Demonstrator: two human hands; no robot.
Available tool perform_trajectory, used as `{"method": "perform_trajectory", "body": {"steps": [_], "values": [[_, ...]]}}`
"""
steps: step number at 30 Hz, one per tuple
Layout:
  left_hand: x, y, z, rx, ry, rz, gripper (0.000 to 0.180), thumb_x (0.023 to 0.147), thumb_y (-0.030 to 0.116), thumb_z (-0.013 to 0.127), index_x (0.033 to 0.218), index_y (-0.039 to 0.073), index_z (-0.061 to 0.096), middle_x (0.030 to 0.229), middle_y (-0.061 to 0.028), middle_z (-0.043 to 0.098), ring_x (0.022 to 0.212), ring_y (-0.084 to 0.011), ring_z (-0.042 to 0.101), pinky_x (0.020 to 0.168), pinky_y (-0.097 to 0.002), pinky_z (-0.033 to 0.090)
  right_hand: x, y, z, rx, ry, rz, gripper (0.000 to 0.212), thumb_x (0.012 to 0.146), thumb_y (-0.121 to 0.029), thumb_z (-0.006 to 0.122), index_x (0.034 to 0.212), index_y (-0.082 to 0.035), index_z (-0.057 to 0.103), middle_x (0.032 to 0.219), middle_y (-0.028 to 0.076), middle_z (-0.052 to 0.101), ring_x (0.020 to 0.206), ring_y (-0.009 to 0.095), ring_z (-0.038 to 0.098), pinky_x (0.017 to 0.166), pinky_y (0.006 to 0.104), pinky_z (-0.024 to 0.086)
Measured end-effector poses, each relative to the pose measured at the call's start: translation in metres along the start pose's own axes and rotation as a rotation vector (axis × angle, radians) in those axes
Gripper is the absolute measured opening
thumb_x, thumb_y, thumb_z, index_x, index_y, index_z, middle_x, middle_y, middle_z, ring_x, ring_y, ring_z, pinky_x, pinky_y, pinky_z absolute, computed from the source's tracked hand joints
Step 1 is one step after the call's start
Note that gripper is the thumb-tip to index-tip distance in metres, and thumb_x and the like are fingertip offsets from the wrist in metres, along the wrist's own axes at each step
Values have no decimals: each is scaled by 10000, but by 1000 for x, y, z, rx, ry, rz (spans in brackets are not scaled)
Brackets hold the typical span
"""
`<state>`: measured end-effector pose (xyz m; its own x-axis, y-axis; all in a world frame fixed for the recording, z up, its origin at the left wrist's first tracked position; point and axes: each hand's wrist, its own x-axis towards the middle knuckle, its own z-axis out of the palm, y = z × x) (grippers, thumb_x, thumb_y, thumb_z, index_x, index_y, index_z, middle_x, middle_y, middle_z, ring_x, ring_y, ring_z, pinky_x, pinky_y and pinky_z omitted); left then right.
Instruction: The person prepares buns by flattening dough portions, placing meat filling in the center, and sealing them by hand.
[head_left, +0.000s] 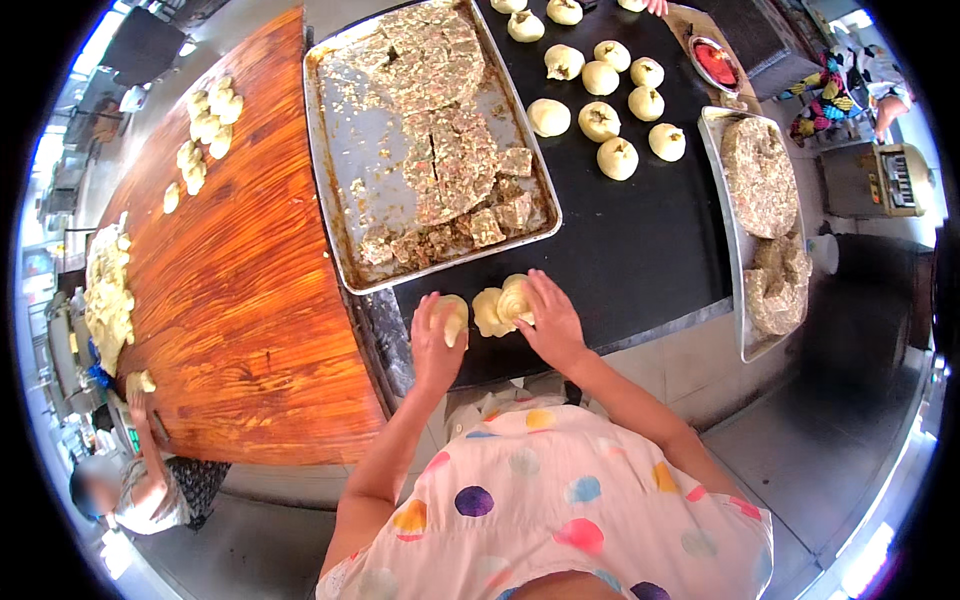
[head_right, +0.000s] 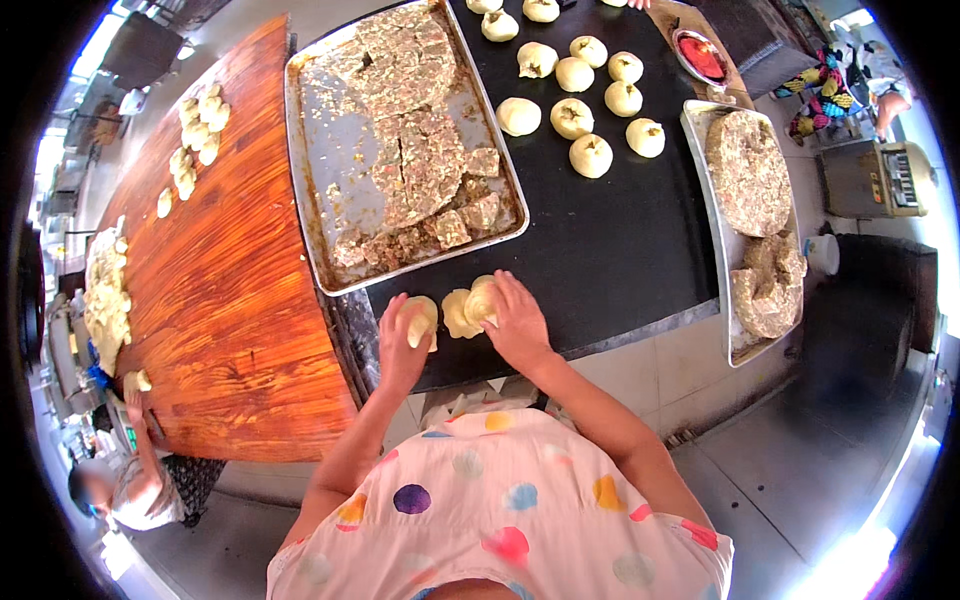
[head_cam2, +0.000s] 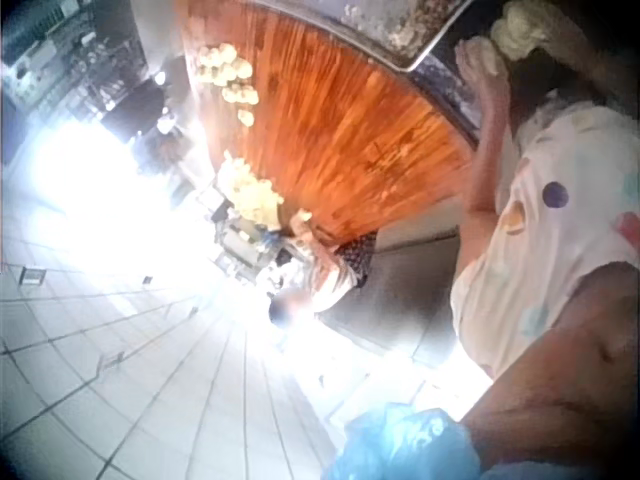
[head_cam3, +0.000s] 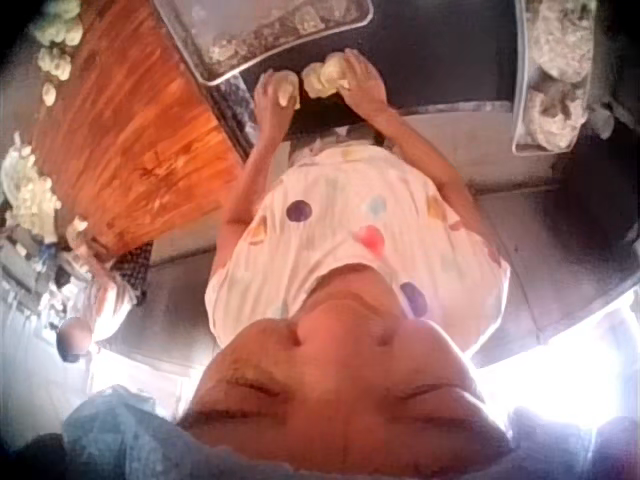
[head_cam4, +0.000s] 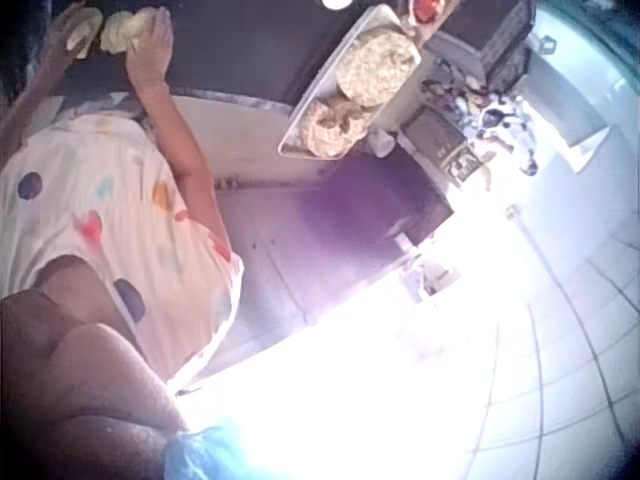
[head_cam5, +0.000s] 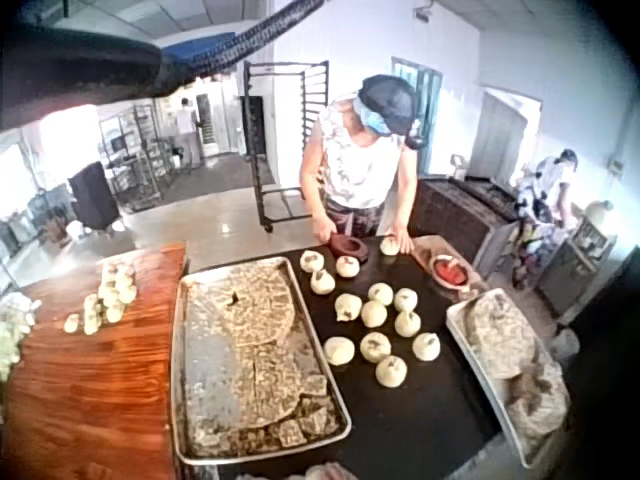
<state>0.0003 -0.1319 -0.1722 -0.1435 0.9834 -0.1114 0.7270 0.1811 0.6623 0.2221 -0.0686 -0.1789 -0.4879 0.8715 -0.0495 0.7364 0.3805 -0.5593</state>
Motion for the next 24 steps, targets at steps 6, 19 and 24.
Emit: {"method": "perform_trajectory", "body": {"steps": [6, 19, 24], "values": [[5, 35, 36, 81, -166, 202, 748, 764, 54, 695, 1431, 38, 358, 1397, -180, 462, 1358, -385, 378, 1148, -503, 281, 12, 2, 6, 11, 30, -152, 603, 750, -121, 728, 1290, 1, 489, 1300, 178, 527, 1230, 337, 490, 1031, 430, 403], [3, 64, 51, 200, -145, 199, 639, 762, 55, 722, 1343, 75, 456, 1298, -173, 539, 1284, -332, 473, 1067, -418, 402, -5, 13, -17, 198, 12, -130, 634, 674, -163, 825, 1228, -62, 532, 1253, 172, 528, 1193, 374, 485, 962, 458, 433], [-1, 67, 59, -136, -208, -13, 510, 771, 48, 730, 1236, 102, 528, 1115, -125, 621, 1077, -298, 620, 923, -387, 505, -16, 23, -29, 325, -197, -50, 523, 746, -118, 780, 1212, -67, 547, 1142, 124, 624, 1116, 297, 583, 965, 420, 470]]}}
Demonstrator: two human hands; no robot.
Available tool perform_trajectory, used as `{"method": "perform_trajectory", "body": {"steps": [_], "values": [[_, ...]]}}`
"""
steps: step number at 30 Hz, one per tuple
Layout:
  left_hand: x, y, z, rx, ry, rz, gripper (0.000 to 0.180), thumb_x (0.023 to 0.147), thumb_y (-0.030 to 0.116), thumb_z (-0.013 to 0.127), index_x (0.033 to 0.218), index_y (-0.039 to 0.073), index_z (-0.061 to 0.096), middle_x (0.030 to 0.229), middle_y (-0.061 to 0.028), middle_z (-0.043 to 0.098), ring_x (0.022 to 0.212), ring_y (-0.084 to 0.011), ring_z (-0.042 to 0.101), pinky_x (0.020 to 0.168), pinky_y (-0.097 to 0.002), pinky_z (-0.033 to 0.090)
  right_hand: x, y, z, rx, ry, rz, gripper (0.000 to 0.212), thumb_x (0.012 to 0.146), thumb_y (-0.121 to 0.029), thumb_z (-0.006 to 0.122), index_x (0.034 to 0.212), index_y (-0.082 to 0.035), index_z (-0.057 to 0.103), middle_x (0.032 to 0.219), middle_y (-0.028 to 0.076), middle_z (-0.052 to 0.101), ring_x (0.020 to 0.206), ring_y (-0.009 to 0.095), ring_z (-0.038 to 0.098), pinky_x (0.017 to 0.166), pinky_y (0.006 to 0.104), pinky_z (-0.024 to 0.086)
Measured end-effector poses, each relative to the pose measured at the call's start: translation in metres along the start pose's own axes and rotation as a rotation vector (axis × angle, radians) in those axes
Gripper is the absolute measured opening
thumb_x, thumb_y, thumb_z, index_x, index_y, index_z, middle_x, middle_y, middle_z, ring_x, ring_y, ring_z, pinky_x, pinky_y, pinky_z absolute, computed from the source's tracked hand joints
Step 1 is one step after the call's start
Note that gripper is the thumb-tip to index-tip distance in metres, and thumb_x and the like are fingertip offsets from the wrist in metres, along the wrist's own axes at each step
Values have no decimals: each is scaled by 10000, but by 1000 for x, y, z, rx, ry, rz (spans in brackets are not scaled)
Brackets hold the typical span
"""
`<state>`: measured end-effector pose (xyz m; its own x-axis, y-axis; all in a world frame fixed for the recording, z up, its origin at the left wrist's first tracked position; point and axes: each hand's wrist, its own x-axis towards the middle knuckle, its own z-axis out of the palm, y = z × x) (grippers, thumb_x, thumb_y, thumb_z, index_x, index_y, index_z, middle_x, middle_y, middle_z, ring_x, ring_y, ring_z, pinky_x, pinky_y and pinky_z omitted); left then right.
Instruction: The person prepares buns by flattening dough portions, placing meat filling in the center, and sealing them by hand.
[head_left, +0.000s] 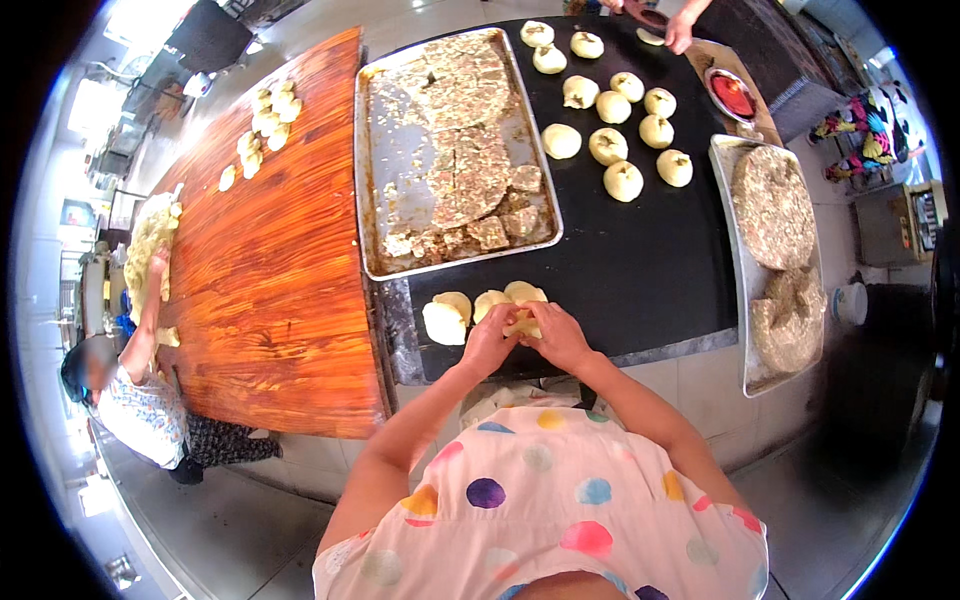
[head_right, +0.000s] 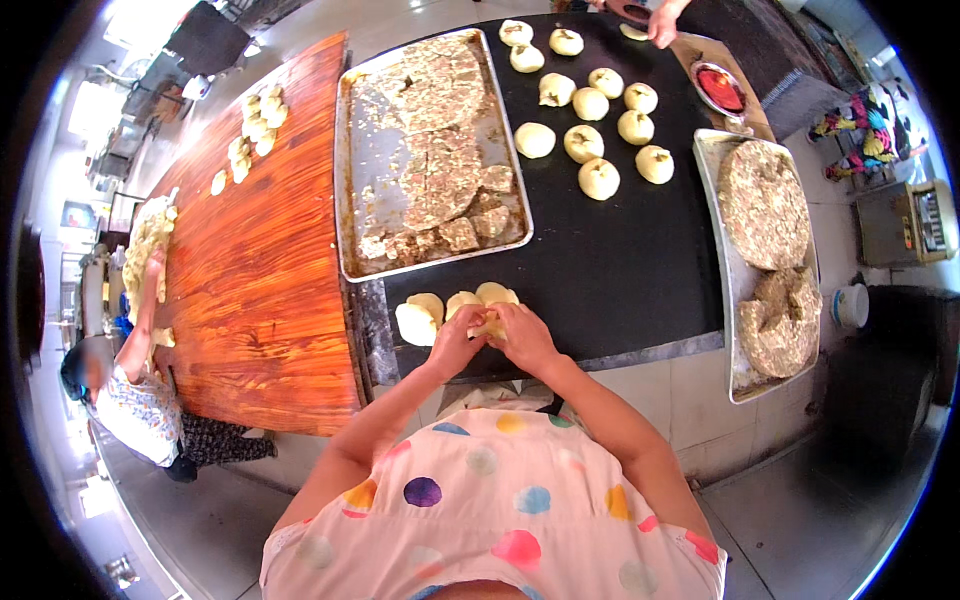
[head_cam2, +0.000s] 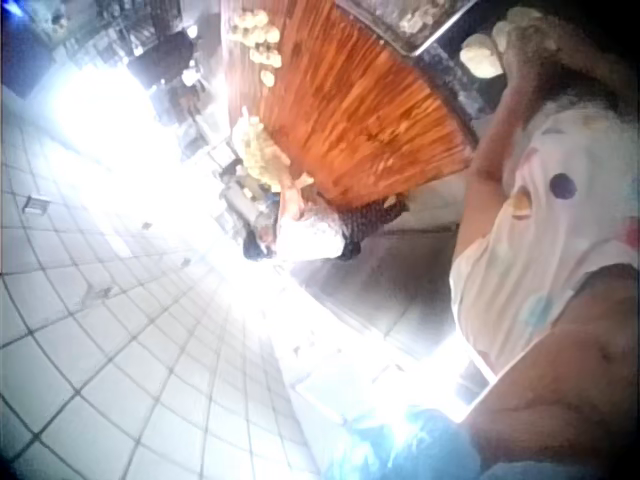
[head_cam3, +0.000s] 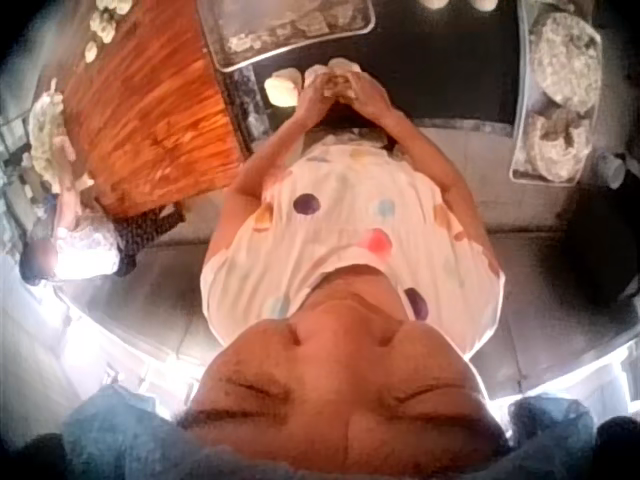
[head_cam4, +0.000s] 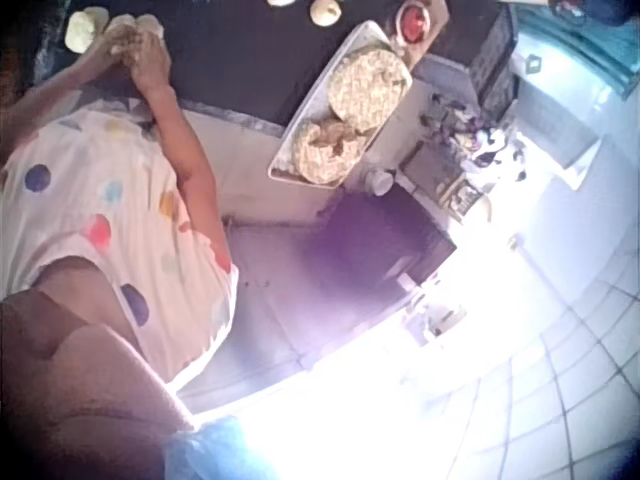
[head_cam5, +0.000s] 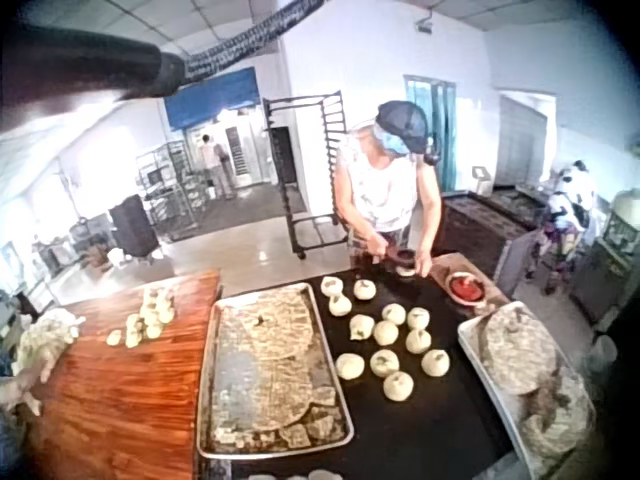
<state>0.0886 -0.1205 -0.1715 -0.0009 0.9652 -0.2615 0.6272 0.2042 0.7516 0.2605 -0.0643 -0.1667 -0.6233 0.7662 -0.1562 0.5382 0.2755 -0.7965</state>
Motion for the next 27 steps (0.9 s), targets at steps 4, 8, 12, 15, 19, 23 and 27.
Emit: {"method": "perform_trajectory", "body": {"steps": [4, 8, 12, 15, 19, 23, 27], "values": [[20, 20, 16, -281, -4, 8, 446, 829, 23, 684, 1245, 92, 538, 1027, -97, 641, 890, -220, 672, 791, -324, 539, -17, 51, -14, 513, -40, 335, 393, 765, -93, 784, 1120, -24, 632, 1030, 73, 696, 948, 172, 658, 862, 331, 517], [35, 31, 24, -487, 59, 5, 401, 895, 49, 650, 1279, 82, 540, 1017, -73, 664, 882, -154, 654, 772, -278, 527, -44, 90, -71, 763, 73, 492, 307, 779, -106, 785, 1050, -17, 670, 981, 55, 693, 895, 133, 645, 831, 307, 515], [32, 25, 26, -823, -39, -159, 264, 943, 103, 623, 1190, 18, 586, 1034, -89, 667, 960, -157, 653, 834, -283, 538, -59, 172, -93, -4, 561, 468, 321, 806, -229, 759, 1079, -82, 678, 1117, 111, 616, 1047, 296, 593, 922, 401, 484], [16, 17, 19, -892, -30, -268, 239, 966, 107, 583, 1185, 10, 582, 1045, -103, 663, 966, -184, 661, 862, -303, 547, -27, 174, -89, -193, 854, 546, 438, 908, -368, 639, 1216, -58, 621, 1351, 186, 512, 1249, 349, 476, 1068, 435, 373], [0, 8, 15, -853, 32, -343, 213, 980, 108, 554, 1161, 7, 602, 1014, -105, 672, 947, -185, 665, 858, -311, 550, 4, 152, -52, -497, 757, 646, 626, 983, -460, 453, 1443, -37, 413, 1547, 218, 288, 1464, 338, 212, 1201, 477, 133], [-10, 17, 11, -798, 55, -368, 238, 988, 130, 555, 1169, -18, 600, 1019, -112, 677, 948, -178, 662, 870, -320, 549, -1, 130, -43, -669, 590, 657, 673, 982, -497, 410, 1497, -71, 331, 1582, 182, 227, 1482, 324, 163, 1208, 472, 95], [-18, 11, 15, -806, 27, -409, 252, 993, 139, 551, 1187, -17, 594, 1025, -106, 678, 955, -168, 657, 877, -307, 543, 3, 123, -54, -729, 531, 615, 682, 980, -524, 380, 1512, -103, 314, 1599, 158, 190, 1487, 324, 138, 1208, 481, 85]]}}
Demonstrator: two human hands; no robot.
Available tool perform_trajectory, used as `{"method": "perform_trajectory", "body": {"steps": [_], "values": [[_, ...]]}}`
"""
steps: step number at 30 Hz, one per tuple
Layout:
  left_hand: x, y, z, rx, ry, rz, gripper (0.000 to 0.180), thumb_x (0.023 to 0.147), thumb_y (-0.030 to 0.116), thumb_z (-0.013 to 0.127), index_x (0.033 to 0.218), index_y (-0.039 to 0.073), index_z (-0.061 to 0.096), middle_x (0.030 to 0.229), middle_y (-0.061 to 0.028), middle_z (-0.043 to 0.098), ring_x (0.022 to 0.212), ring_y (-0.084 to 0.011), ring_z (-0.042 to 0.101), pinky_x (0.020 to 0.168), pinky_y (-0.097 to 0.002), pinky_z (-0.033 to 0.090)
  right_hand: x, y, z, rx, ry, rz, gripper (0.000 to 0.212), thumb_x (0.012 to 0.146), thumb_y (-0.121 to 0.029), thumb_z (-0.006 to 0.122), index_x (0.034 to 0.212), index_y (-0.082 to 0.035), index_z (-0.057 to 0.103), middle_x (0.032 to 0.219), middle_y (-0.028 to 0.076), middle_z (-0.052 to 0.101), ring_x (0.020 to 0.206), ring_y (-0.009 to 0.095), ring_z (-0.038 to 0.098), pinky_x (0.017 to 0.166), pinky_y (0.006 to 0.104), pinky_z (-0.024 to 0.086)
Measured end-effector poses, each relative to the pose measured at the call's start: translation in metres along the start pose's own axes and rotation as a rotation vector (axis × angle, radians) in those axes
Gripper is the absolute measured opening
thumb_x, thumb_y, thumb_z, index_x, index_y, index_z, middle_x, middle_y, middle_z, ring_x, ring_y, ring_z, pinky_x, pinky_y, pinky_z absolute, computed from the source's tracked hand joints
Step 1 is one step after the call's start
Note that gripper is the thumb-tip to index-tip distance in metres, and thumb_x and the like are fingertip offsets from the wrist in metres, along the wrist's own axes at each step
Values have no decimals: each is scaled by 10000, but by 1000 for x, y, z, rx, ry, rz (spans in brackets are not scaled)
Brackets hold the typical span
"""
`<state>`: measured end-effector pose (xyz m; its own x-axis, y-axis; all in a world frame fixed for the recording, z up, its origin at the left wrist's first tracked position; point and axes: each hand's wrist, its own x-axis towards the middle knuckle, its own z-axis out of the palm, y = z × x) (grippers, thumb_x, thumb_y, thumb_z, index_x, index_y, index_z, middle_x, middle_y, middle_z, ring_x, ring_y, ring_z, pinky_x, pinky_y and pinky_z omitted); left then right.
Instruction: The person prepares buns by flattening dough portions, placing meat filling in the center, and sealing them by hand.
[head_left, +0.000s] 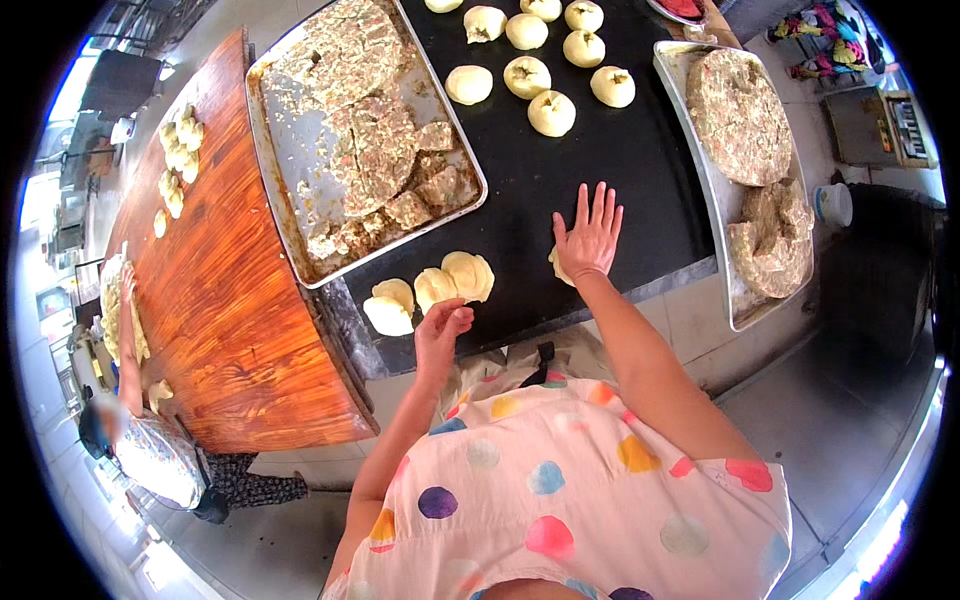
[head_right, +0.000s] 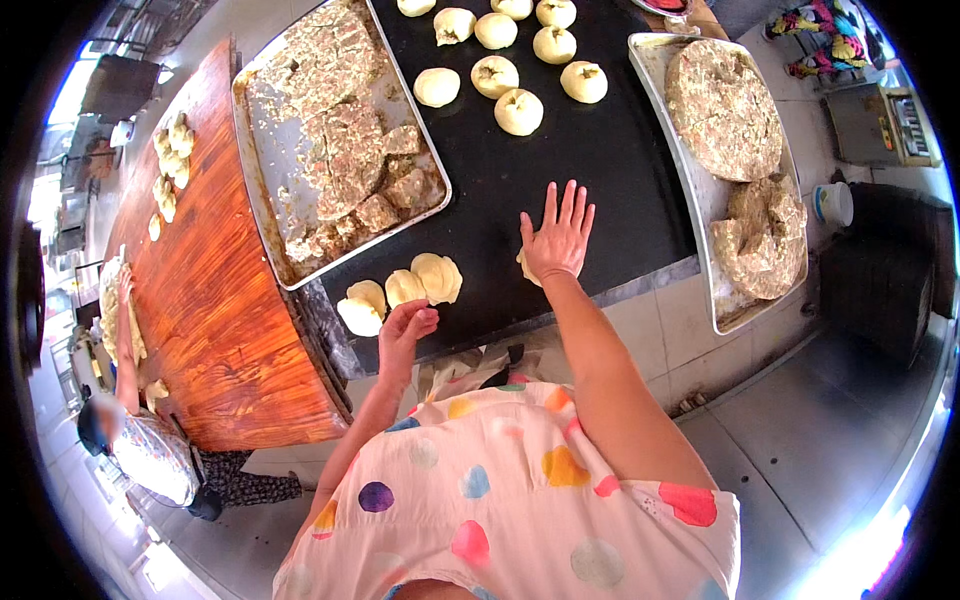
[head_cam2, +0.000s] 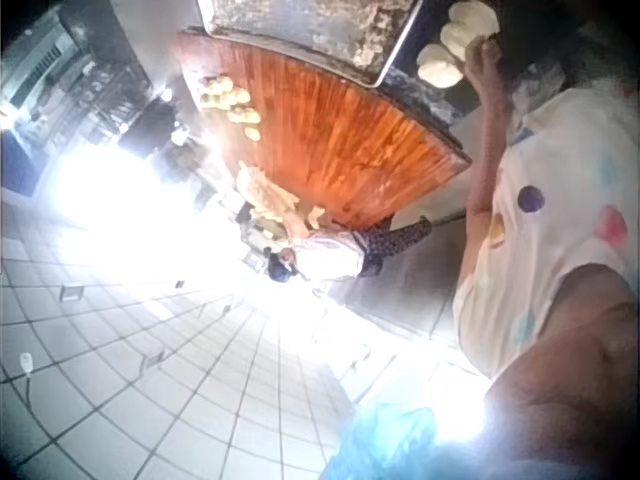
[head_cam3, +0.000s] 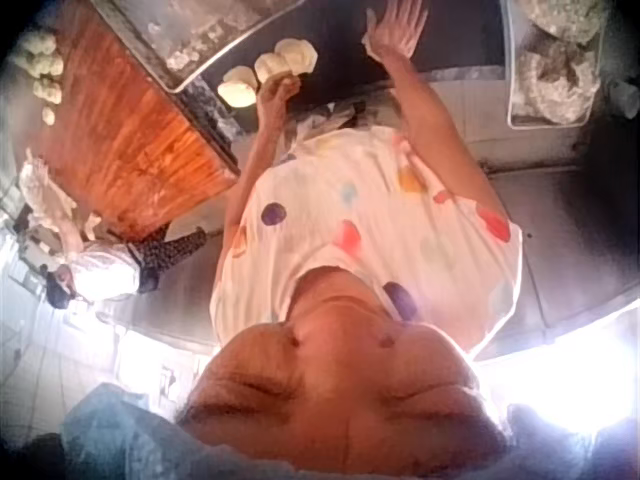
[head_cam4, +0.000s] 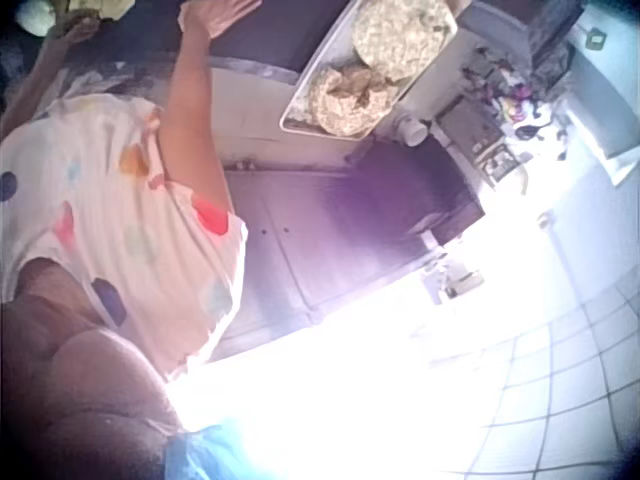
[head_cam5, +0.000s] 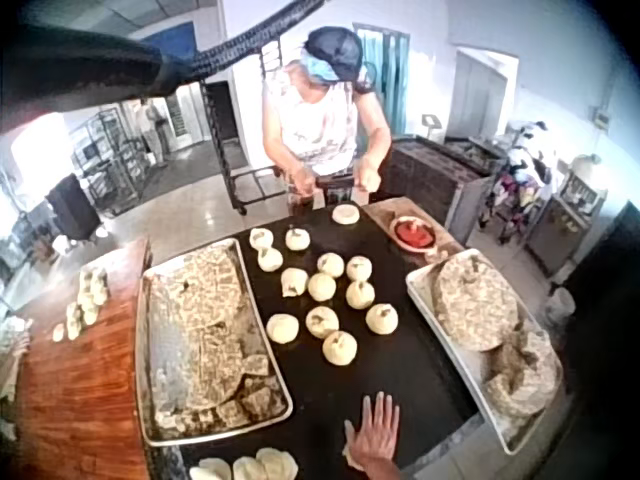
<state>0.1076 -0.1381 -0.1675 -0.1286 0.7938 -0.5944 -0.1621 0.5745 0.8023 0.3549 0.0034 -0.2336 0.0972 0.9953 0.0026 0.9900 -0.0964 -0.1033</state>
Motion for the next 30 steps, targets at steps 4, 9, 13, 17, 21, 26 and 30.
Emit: {"method": "perform_trajectory", "body": {"steps": [4, 9, 13, 17, 21, 26, 30], "values": [[0, 24, 14, 53, -61, 34, 247, 998, 147, 547, 1183, -7, 597, 1028, -102, 677, 956, -165, 656, 874, -305, 542, 13, 3, -2, -12, -21, -53, 679, 980, -535, 361, 1524, -134, 295, 1608, 149, 164, 1491, 324, 119, 1207, 486, 76], [-2, 32, 3, -24, -106, 59, 223, 996, 112, 541, 1170, -13, 601, 1013, -98, 684, 936, -150, 651, 860, -287, 534, 37, 26, 32, 192, -7, -16, 654, 1000, -516, 353, 1531, -141, 280, 1605, 165, 170, 1490, 337, 125, 1200, 506, 70], [-9, 28, -6, -1, -36, 6, 234, 1003, 123, 534, 1179, -22, 587, 1018, -103, 681, 932, -157, 653, 855, -301, 538, 47, 10, 18, 18, 81, -60, 639, 1014, -488, 340, 1526, -112, 281, 1589, 211, 185, 1480, 363, 145, 1198, 507, 81], [-16, 36, 4, 38, -131, 44, 248, 1003, 153, 544, 1185, -10, 589, 1031, -108, 674, 950, -168, 652, 869, -311, 539, 37, 5, 29, 4, 107, -58, 658, 1005, -490, 366, 1515, -81, 291, 1587, 224, 170, 1475, 375, 153, 1199, 504, 89], [-29, 31, -6, 103, -108, 65, 243, 1002, 154, 548, 1184, 0, 596, 1047, -107, 670, 962, -172, 651, 874, -314, 540, -1, -13, -3, 112, -1, -311, 677, 976, -495, 431, 1494, -71, 333, 1581, 212, 196, 1471, 353, 176, 1195, 498, 108], [-23, 47, 3, 127, -141, 49, 250, 1005, 156, 541, 1187, -7, 594, 1045, -99, 672, 964, -159, 647, 887, -307, 532, 0, -11, 6, 156, 46, -299, 684, 969, -489, 447, 1498, -75, 320, 1577, 205, 211, 1469, 337, 188, 1197, 492, 116], [-27, 55, -2, 178, -126, 94, 280, 1005, 188, 547, 1204, -5, 589, 1041, -107, 677, 965, -158, 649, 880, -299, 527, -19, 21, -15, 174, 146, -235, 682, 940, -404, 526, 1486, -49, 324, 1573, 219, 206, 1467, 351, 187, 1195, 504, 122]]}}
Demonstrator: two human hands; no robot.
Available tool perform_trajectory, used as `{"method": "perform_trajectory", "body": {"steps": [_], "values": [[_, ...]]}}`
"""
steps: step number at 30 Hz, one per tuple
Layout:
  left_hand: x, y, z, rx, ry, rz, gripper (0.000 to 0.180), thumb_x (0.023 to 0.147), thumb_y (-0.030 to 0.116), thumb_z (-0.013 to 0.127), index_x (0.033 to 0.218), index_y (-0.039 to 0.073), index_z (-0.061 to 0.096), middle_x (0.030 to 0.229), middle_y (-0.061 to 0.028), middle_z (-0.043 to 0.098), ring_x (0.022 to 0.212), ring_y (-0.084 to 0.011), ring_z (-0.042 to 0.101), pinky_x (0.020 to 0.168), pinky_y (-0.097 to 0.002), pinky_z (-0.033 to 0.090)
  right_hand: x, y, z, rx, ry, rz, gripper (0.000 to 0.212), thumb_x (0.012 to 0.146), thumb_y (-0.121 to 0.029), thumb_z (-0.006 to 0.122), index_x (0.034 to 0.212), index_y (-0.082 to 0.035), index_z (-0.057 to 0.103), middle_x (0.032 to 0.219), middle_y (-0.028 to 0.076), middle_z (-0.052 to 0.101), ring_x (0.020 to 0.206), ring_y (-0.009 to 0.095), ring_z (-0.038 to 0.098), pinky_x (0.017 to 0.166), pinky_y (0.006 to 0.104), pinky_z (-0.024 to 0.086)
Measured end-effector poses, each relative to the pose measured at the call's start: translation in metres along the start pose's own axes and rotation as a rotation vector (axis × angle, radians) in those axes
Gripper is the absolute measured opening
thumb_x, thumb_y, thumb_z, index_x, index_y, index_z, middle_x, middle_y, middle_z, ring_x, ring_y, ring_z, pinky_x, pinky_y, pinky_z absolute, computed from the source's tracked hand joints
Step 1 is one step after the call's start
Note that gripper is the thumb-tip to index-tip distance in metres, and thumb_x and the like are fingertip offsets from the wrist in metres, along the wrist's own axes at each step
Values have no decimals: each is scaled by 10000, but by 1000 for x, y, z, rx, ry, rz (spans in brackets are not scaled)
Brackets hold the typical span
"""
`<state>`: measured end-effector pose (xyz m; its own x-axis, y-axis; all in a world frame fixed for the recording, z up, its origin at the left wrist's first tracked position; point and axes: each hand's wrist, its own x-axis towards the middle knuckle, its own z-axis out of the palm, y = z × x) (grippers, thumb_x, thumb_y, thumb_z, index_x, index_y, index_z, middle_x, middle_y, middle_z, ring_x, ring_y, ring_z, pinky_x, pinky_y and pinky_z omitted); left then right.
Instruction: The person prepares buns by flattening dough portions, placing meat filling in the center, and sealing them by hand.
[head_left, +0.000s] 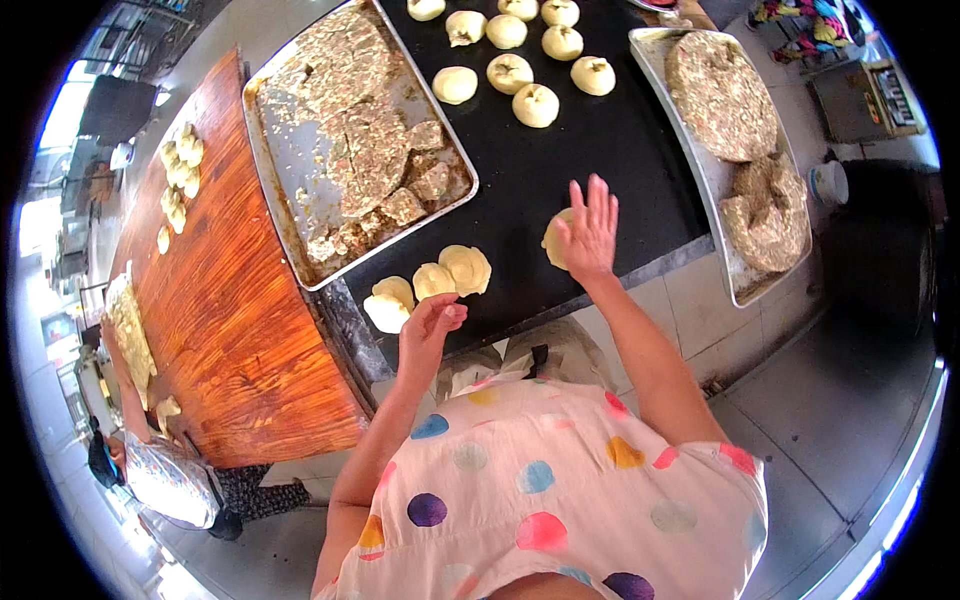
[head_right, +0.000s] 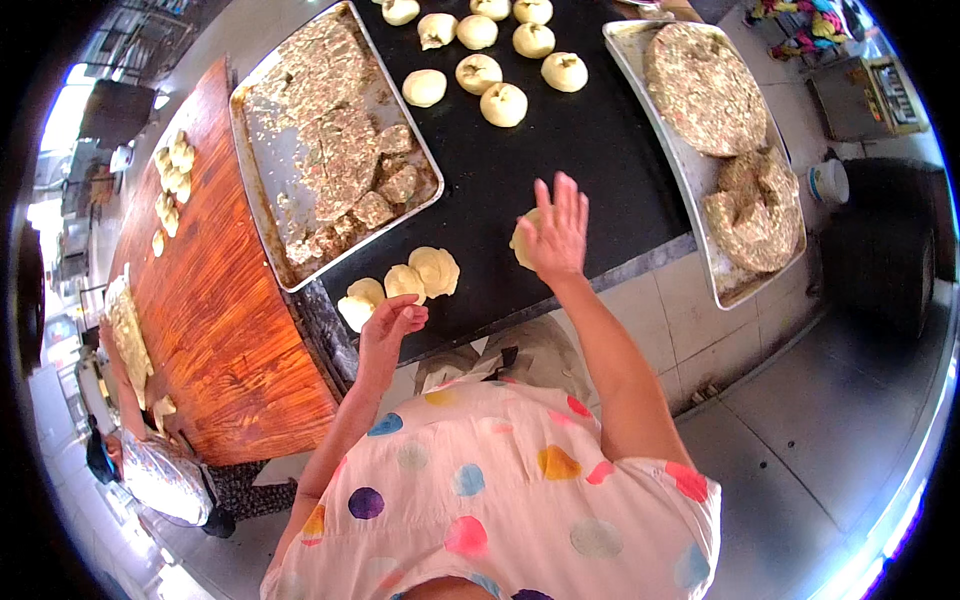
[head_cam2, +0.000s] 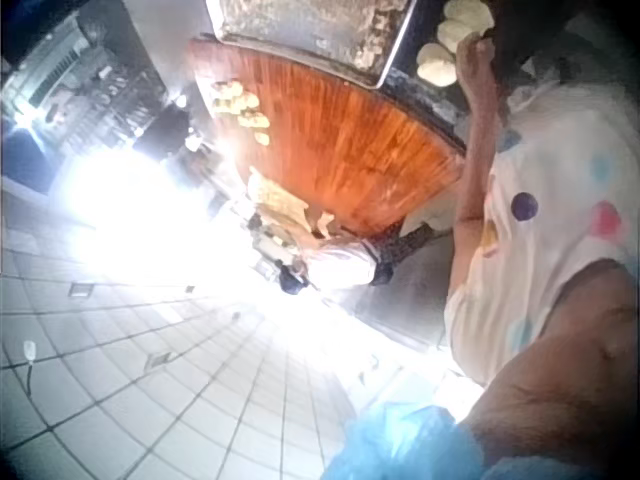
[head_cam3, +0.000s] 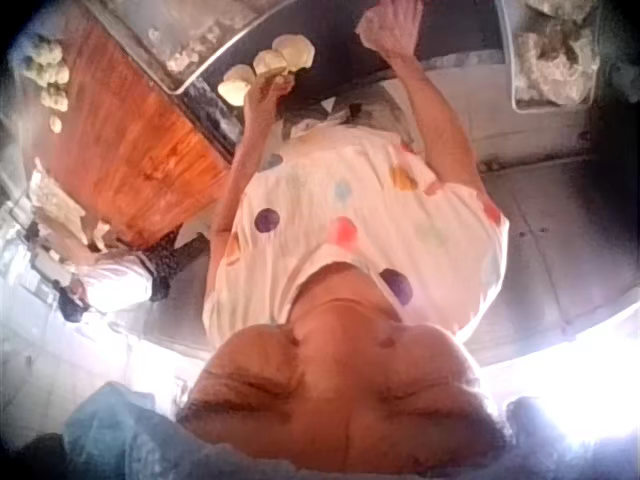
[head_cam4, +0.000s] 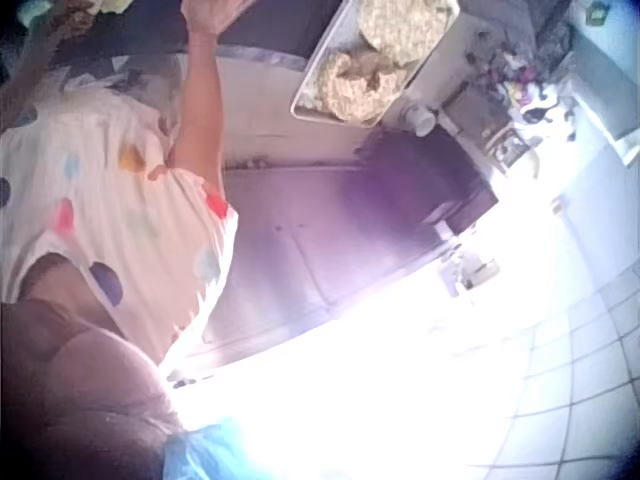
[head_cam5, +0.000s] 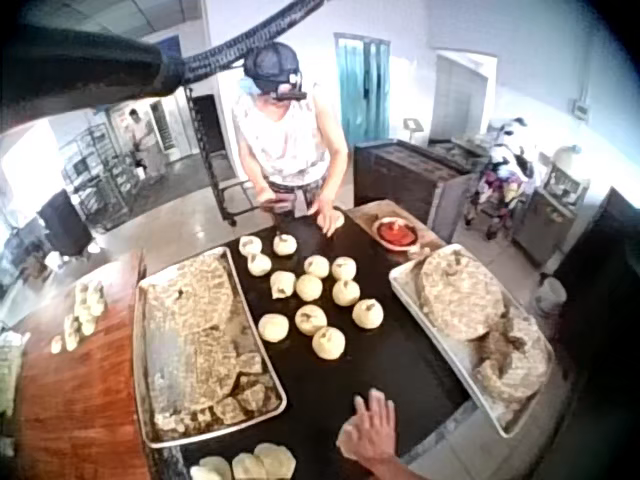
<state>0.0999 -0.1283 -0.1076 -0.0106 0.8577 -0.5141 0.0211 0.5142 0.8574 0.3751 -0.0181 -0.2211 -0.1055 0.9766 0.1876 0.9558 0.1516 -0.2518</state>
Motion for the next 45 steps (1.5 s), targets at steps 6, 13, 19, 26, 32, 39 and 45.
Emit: {"method": "perform_trajectory", "body": {"steps": [6, 13, 19, 26, 32, 39, 45], "values": [[12, -13, 9, -116, -122, -73, 239, 1006, 126, 526, 1192, -9, 588, 1029, -98, 667, 968, -163, 651, 860, -296, 538, -19, 21, 17, 232, 102, 154, 633, 931, -219, 590, 1465, 5, 336, 1559, 226, 236, 1454, 364, 218, 1191, 466, 169], [21, -23, -8, -66, -57, -35, 213, 989, 119, 548, 1157, 5, 610, 1033, -86, 674, 955, -153, 655, 843, -290, 540, -32, 40, 19, 841, 141, 893, 510, 879, -27, 662, 1343, 25, 459, 1387, 156, 457, 1127, 206, 561, 993, 337, 463], [48, -22, -85, 330, 362, 415, 241, 892, 35, 632, 1132, 49, 644, 1041, -95, 665, 908, -164, 643, 795, -301, 524, 0, 15, -11, 586, 228, 600, 339, 906, -55, 640, 1238, -13, 584, 1199, 132, 583, 1037, 220, 624, 916, 329, 511], [96, -12, -235, 759, 557, 378, 590, 843, -12, 613, 1395, 120, 451, 1276, -156, 527, 1118, -302, 585, 909, -373, 499, 64, -235, -30, 822, -412, -149, 342, 869, -81, 673, 1206, -74, 617, 1160, 140, 641, 1058, 248, 639, 904, 338, 514], [114, -9, -278, 391, 570, 374, 644, 829, -20, 566, 1439, 76, 383, 1334, -196, 512, 1106, -332, 605, 919, -398, 504, 109, -374, 65, 415, -380, -670, 516, 811, -143, 702, 1304, -145, 551, 1390, 153, 490, 1269, 349, 477, 1006, 429, 466], [75, -42, -316, -6, 614, 230, 382, 953, 38, 572, 1332, 43, 522, 1190, -92, 641, 1025, -152, 648, 871, -289, 517, 107, -399, 115, 103, -515, -880, 459, 742, -22, 664, 1188, -132, 642, 1314, 96, 549, 1139, 346, 545, 882, 412, 549], [72, -50, -322, -172, 570, 290, 334, 956, 32, 576, 1289, 20, 551, 1154, -106, 657, 1031, -151, 637, 874, -286, 520, 109, -398, 106, 90, -531, -903, 585, 714, -102, 768, 1265, -178, 585, 1394, 88, 514, 1209, 314, 537, 962, 385, 506]]}}
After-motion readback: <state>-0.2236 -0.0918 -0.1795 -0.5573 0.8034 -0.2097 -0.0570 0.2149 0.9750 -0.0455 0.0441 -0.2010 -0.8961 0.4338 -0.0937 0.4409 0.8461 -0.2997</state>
